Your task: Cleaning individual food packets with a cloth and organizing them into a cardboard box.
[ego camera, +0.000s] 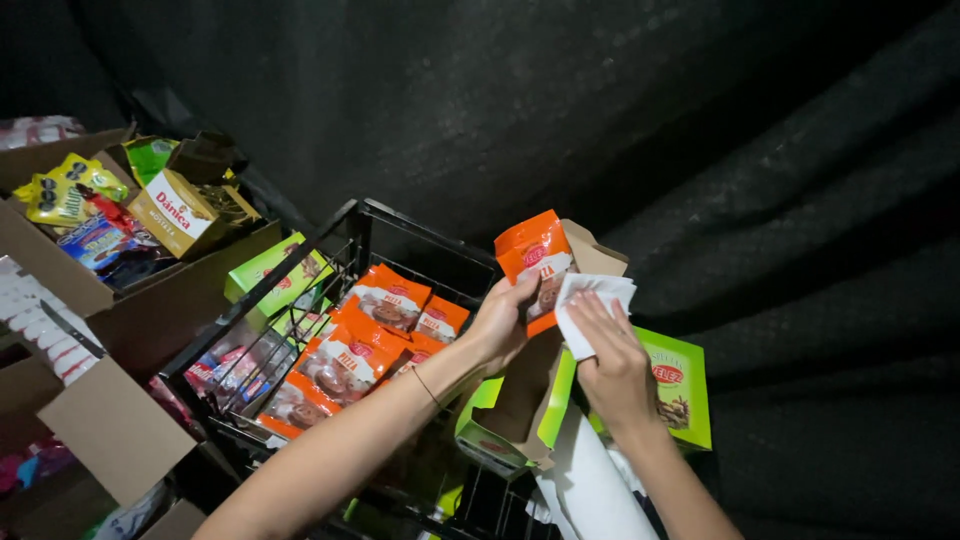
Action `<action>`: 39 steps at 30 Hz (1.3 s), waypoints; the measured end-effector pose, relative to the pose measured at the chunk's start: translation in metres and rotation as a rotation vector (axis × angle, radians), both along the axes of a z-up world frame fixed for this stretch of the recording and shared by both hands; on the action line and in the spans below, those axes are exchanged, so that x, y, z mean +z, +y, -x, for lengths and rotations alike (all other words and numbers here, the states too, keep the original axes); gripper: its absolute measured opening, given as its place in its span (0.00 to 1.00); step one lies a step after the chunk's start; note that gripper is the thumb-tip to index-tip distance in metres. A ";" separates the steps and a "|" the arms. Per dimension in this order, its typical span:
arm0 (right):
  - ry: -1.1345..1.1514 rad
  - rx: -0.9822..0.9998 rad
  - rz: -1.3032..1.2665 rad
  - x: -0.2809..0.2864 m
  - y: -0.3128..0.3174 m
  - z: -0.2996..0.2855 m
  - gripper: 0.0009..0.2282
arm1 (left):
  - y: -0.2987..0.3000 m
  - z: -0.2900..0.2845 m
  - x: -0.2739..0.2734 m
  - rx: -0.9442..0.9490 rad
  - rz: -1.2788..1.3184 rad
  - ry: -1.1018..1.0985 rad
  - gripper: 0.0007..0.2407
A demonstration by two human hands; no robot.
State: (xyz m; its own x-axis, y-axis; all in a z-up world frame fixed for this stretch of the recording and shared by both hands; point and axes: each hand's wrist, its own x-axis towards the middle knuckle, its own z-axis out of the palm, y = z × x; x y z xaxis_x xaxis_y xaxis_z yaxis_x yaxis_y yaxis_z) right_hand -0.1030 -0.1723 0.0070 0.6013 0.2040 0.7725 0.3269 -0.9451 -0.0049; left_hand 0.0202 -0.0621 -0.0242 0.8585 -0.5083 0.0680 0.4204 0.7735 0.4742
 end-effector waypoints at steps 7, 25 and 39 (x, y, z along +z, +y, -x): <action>-0.210 -0.067 -0.020 0.020 0.000 0.009 0.16 | 0.008 0.031 0.018 -0.004 0.032 -0.068 0.09; 0.095 -0.070 0.104 0.016 0.027 0.013 0.27 | 0.010 0.026 0.015 -0.065 -0.042 -0.013 0.22; 0.076 0.084 0.227 0.014 0.029 0.009 0.26 | 0.032 0.048 0.053 -0.202 -0.126 -0.090 0.35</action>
State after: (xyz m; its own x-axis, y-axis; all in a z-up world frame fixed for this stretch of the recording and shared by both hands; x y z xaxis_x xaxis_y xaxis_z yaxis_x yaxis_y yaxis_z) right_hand -0.1117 -0.1438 0.0213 0.6295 0.4189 0.6544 0.4114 -0.8942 0.1766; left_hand -0.0279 -0.0302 0.0290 0.7323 -0.6778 0.0651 0.5118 0.6109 0.6040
